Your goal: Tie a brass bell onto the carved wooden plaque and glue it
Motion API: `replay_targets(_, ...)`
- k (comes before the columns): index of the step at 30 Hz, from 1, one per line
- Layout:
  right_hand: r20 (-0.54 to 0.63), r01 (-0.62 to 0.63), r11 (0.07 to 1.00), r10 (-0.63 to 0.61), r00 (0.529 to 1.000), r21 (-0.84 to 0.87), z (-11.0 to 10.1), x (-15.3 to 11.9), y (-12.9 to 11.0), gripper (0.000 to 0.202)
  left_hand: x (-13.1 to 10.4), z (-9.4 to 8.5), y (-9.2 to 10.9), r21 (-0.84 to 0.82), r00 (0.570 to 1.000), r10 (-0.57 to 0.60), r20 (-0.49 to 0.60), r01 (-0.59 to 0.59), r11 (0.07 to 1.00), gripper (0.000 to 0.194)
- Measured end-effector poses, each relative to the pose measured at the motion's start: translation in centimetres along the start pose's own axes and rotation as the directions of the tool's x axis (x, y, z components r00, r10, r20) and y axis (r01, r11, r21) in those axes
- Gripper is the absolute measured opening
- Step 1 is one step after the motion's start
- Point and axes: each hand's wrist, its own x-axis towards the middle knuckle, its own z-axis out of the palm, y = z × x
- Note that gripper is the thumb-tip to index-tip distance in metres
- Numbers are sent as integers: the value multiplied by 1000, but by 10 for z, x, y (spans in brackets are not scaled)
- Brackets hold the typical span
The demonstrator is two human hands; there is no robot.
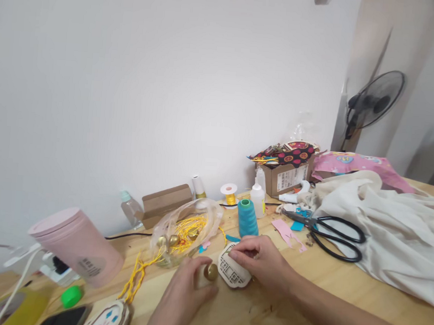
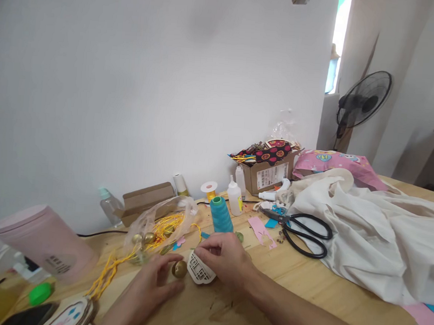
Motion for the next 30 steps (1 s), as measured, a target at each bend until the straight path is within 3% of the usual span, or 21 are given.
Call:
replay_targets(2, 7, -4, 1000, 4, 1000, 5, 1, 0, 0, 22, 0, 2, 2, 51, 999, 11, 38, -13, 999, 31)
replay_targets(5, 20, -14, 1000, 14, 1000, 20, 1, 0, 0, 22, 1, 2, 7, 28, 1000, 16, 9, -16, 999, 21)
replay_targets(8, 23, -5, 999, 5, 1000, 34, 1, 0, 2, 22, 1, 0, 14, -234, 1000, -21, 8, 22, 972, 26)
replay_targets(10, 17, 8, 999, -8, 1000, 36, 1, 0, 3, 21, 1, -1, 21, -463, 994, -57, 88, 92, 882, 28)
replay_targets(12, 9, 16, 999, -16, 1000, 38, 1, 0, 4, 19, 0, -2, 23, -586, 983, -60, 174, 152, 796, 28)
replay_targets(14, 0, 23, 999, -23, 1000, 30, 1, 0, 5, 17, 0, -1, 20, -554, 982, -44, 182, 140, 820, 27)
replay_targets(18, -11, 55, 998, -55, 998, -2, 1, 0, 5, 15, 1, 4, 1, -279, 999, 26, 28, -17, 960, 20)
replay_targets(22, 1, 94, 994, -94, 996, -56, 1, 0, 5, 13, 0, 7, -11, -129, 999, 53, 4, -52, 990, 26)
replay_targets(26, 5, 89, 994, -89, 996, -69, 1, -1, 5, 13, -1, 4, 1, -134, 996, 69, -52, -76, 988, 37)
replay_targets(30, -3, 74, 997, -74, 997, -15, 3, -1, 7, 12, -1, 5, 21, -337, 989, 71, -126, -110, 935, 35)
